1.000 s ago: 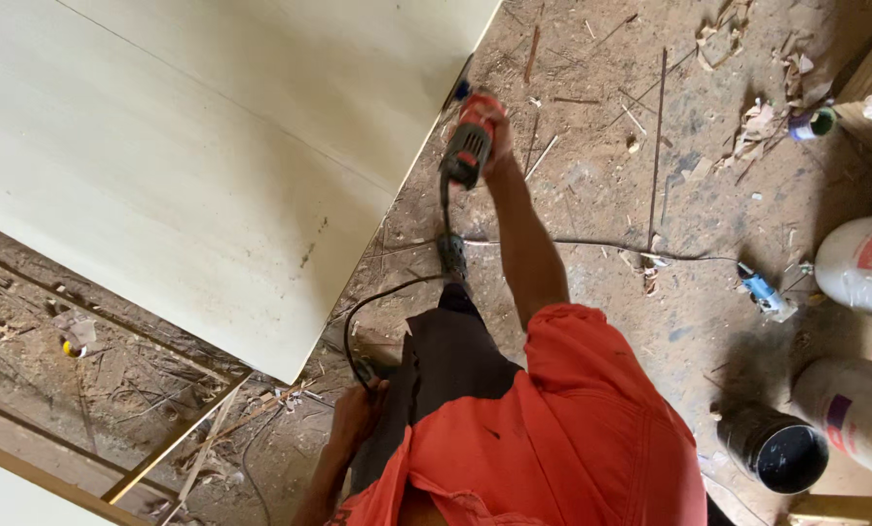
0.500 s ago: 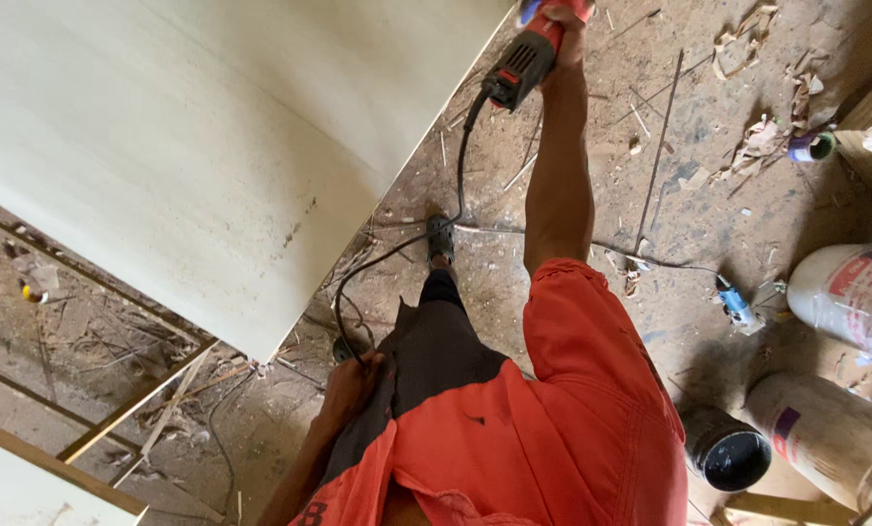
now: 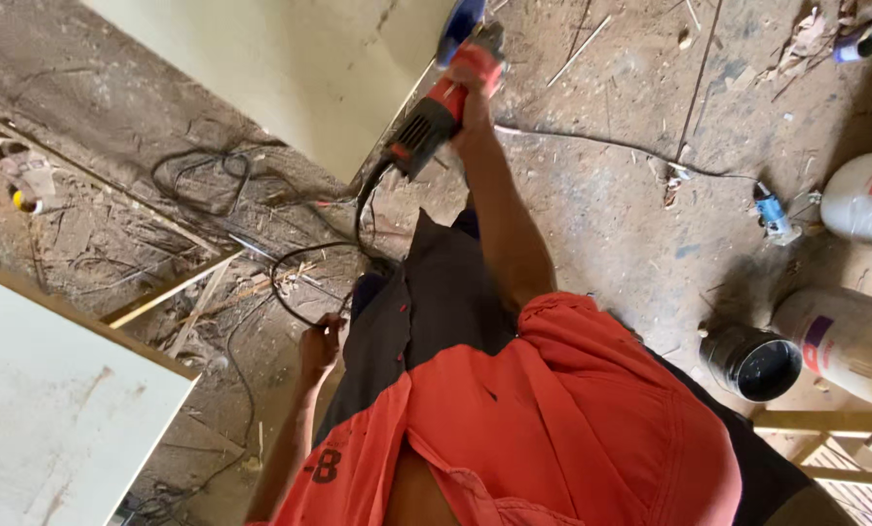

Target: The person uses a corded angle grinder to sand the surface of large wooden panels and cabinet doors laid across the workshop floor. They hold the power cord clear of the tool with their other hand while moving the grinder along the wood, then walk toward a machine at the end.

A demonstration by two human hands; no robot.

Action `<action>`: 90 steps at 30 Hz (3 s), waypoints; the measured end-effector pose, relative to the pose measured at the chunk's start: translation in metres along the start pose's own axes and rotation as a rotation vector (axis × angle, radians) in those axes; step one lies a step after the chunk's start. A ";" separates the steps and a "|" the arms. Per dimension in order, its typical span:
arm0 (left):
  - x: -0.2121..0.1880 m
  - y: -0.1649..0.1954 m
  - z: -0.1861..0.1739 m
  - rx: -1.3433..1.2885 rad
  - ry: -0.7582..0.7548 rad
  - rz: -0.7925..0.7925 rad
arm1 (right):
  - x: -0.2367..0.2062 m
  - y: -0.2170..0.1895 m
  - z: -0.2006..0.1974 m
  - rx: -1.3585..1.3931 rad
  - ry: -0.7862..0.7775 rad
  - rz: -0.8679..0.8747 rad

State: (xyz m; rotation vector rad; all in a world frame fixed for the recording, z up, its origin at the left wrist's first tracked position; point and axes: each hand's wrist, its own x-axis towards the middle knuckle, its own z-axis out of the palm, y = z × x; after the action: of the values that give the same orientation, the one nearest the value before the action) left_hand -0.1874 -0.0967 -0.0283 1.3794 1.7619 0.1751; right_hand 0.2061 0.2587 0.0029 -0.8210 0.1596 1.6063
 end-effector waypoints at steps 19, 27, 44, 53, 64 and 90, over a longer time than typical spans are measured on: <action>0.011 -0.052 -0.024 -0.321 0.564 -0.134 | -0.204 0.218 -0.086 -0.119 0.321 -0.057; 0.084 0.036 -0.059 -0.409 0.447 0.689 | -0.220 0.087 -0.140 -0.280 0.280 -0.890; 0.277 0.044 -0.221 -0.096 -0.181 0.499 | -0.246 0.196 -0.112 0.220 0.508 -1.056; 0.383 0.038 -0.331 0.109 -0.608 0.366 | -0.197 0.343 -0.036 0.591 0.629 -1.087; 0.508 -0.017 -0.439 0.592 -1.053 0.772 | -0.146 0.434 0.075 0.759 0.723 -1.153; 0.593 -0.022 -0.534 0.883 -1.141 0.876 | -0.109 0.444 0.132 0.698 1.143 -1.236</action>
State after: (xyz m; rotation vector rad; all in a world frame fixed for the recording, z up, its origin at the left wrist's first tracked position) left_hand -0.5790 0.5987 -0.0305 2.1415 0.1607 -0.8629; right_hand -0.2547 0.1396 0.0106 -0.8811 0.7833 -0.2152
